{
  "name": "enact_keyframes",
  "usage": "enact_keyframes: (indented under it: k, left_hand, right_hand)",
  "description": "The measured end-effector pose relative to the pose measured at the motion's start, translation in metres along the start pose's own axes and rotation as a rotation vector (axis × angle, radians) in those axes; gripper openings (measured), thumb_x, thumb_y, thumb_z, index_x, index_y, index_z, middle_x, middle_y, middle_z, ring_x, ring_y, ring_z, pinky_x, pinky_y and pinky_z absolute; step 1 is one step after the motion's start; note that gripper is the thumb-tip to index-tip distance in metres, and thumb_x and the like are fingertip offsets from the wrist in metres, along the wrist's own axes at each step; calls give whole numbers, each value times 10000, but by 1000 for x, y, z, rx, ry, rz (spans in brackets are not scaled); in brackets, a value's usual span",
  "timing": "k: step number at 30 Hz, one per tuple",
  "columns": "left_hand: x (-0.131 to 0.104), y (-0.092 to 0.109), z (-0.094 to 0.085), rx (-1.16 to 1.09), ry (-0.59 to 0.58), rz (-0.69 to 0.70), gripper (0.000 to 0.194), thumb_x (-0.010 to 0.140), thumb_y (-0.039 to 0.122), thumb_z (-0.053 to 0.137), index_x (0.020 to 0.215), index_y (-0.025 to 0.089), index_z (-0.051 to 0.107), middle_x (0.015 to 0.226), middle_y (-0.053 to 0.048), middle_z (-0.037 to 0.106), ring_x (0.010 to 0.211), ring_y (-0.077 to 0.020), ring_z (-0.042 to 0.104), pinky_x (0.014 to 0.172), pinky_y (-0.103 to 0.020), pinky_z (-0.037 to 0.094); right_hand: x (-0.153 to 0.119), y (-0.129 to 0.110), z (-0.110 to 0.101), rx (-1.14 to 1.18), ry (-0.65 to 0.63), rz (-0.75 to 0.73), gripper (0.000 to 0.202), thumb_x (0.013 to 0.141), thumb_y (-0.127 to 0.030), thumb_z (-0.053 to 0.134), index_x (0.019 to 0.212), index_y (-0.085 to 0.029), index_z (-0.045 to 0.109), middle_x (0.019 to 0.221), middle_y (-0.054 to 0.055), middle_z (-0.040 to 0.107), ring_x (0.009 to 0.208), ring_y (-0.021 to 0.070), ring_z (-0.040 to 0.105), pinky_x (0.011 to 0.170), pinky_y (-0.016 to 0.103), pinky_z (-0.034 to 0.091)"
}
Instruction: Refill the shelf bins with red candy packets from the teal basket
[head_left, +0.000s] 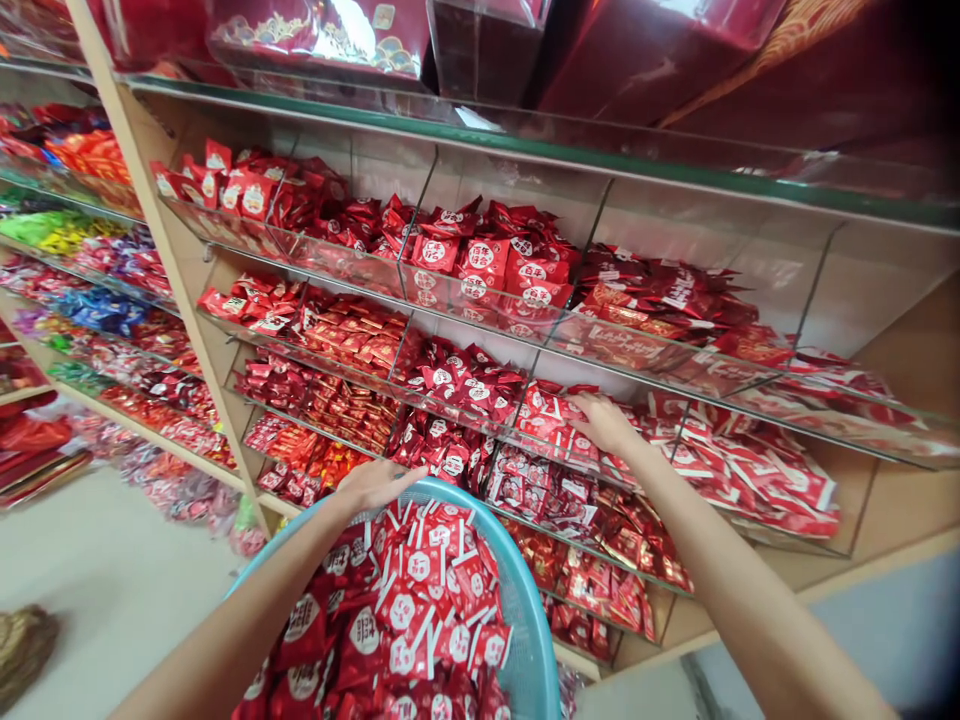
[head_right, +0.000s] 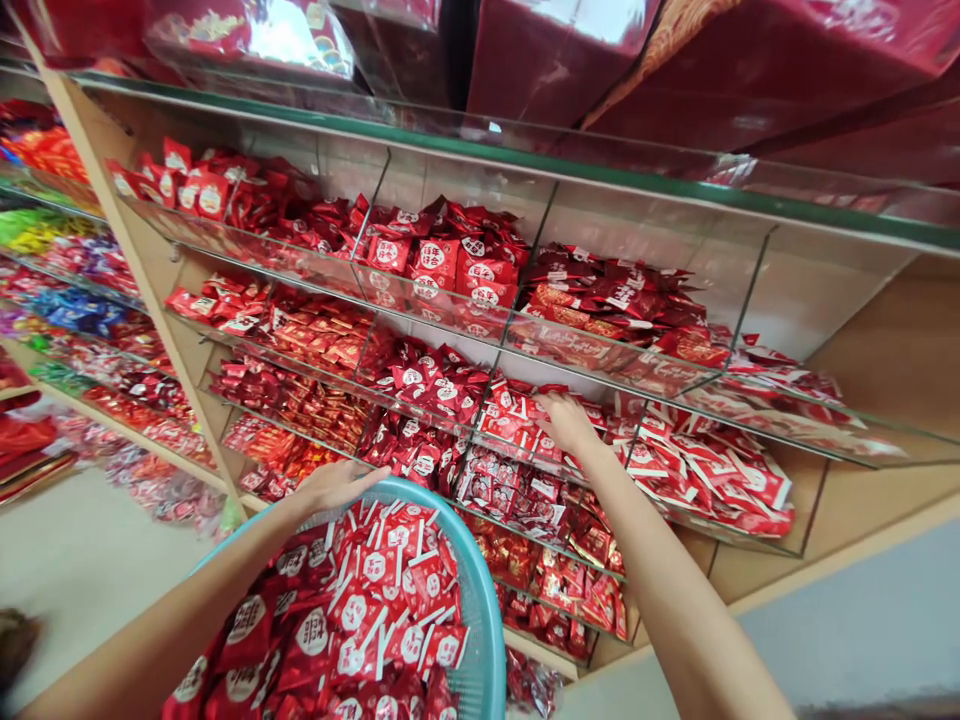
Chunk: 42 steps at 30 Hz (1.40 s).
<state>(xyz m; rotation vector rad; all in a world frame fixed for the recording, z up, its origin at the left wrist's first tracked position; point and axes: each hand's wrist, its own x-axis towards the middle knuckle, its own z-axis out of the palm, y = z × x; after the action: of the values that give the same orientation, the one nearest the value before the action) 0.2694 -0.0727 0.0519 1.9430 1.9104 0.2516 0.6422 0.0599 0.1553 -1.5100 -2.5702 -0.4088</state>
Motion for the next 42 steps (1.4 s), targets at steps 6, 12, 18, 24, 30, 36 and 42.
enact_keyframes:
  k: [6,12,18,24,30,36,42]
  left_hand:
    - [-2,-2,1,7,17,45,665,722,702,190,736,222,651,741,-57,655,703,-224,594,594,-270,382]
    - [1,-4,6,-7,28,55,654,722,704,199,694,227,645,677,-46,644,645,-206,588,571,-258,360]
    - [-2,-8,3,-9,53,48,639,718,704,214,670,217,625,680,-45,641,648,-204,584,561,-249,351]
    - [-8,-15,-2,13,45,-25,662,721,707,177,640,205,600,669,-57,639,650,-218,587,552,-261,360]
    - [-7,-7,-4,-20,15,-112,739,719,714,117,728,198,647,766,-101,669,746,-254,609,647,-310,398]
    - [-4,-3,-4,-17,-8,-94,718,733,689,122,721,204,651,781,-103,670,777,-266,605,670,-330,402]
    - [-3,-11,-4,8,7,-95,703,736,683,129,684,198,635,774,-97,664,759,-258,601,653,-319,402]
  right_hand:
    - [-4,-1,-9,81,86,62,415,756,-257,504,1158,-157,473,1131,94,553,1010,216,502,885,309,356]
    - [-9,-8,-25,165,65,-7,442,705,-323,578,1123,-202,502,1119,67,555,998,231,496,864,347,370]
    - [-7,-35,-30,248,41,84,445,695,-467,568,1045,-194,543,979,69,600,896,236,514,788,368,391]
    - [-39,-89,-44,411,299,81,491,725,-527,513,1070,-178,522,981,83,578,900,229,494,793,364,378]
    - [-62,-194,-10,590,-43,-264,452,716,-487,562,1079,-220,526,935,54,565,895,215,470,779,351,372]
    - [-58,-224,18,743,-120,-210,570,685,-533,569,1183,-281,450,1097,52,517,1022,239,437,854,405,348]
    - [-152,-169,60,1307,0,416,480,824,-549,272,1205,-304,430,1193,45,519,1082,218,488,871,387,409]
